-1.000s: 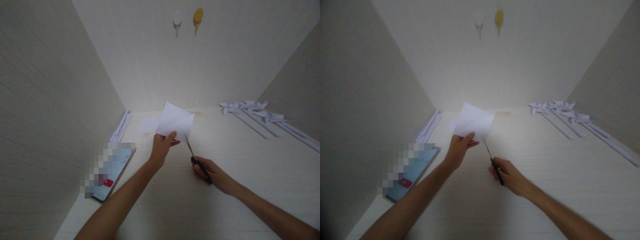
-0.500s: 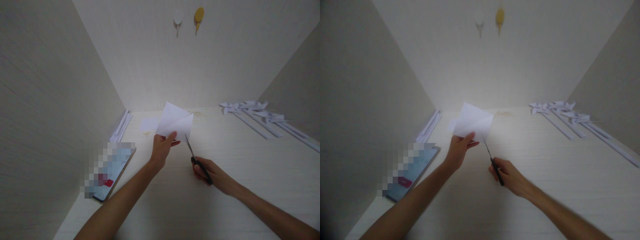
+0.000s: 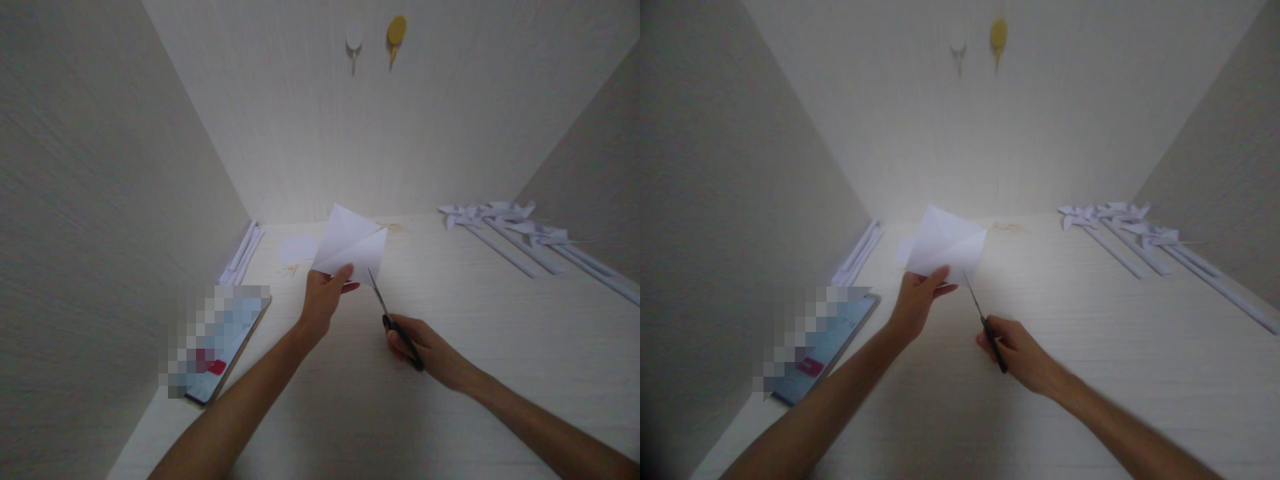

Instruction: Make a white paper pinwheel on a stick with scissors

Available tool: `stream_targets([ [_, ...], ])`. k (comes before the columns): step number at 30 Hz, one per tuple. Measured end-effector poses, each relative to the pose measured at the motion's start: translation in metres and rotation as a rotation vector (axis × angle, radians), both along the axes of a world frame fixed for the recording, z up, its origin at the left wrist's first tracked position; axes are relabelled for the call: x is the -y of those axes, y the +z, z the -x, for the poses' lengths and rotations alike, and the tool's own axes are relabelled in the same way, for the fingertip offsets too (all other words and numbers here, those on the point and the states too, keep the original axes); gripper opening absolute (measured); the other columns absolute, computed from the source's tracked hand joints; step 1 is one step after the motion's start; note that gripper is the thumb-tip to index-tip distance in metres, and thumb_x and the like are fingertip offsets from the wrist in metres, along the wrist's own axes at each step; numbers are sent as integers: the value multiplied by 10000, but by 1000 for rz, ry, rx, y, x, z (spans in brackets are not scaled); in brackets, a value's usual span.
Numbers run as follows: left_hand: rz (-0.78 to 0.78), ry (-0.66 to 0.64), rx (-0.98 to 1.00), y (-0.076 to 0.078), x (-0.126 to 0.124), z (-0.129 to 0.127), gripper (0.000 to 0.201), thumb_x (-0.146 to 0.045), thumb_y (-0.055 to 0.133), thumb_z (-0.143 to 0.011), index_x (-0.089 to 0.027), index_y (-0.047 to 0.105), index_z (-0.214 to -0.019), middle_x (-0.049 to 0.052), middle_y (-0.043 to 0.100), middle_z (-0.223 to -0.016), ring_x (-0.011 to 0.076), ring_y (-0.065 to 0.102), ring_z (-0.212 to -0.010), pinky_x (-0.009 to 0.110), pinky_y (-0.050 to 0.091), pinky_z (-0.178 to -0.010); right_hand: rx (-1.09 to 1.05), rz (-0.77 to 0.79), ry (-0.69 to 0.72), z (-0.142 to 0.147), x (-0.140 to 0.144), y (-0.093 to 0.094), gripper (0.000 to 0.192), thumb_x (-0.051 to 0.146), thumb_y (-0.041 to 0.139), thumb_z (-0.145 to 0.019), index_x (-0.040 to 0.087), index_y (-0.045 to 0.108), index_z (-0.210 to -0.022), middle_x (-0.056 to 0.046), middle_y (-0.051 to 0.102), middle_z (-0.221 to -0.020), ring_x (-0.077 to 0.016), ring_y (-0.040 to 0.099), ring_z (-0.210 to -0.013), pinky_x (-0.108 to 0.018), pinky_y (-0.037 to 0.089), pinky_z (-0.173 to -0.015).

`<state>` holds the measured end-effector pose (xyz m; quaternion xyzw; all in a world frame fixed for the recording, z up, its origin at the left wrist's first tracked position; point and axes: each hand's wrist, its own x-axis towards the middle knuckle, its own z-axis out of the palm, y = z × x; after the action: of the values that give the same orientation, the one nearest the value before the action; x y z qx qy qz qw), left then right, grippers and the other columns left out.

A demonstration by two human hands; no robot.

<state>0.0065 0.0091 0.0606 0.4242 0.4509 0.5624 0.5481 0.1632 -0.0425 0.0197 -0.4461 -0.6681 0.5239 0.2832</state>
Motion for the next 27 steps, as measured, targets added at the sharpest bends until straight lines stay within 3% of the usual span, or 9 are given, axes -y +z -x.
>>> stream_targets([
  [15,10,-12,15,-3,-3,2,242,-261,661,-592,-116,637,-784,30,664,-733,122,608,-624,241,537,-576,52,-13,-7,-2,-2,-7,358,483,409,-781,189,361,-583,42,348,-534,-85,316,-486,-227,252,-447],
  [27,19,-3,10,-2,-3,2,199,-239,659,-581,-124,647,-742,13,654,-703,111,595,-600,238,534,-559,53,3,-24,-2,-2,-9,421,569,418,-742,193,354,-563,44,352,-499,-82,315,-457,-227,249,-429],
])
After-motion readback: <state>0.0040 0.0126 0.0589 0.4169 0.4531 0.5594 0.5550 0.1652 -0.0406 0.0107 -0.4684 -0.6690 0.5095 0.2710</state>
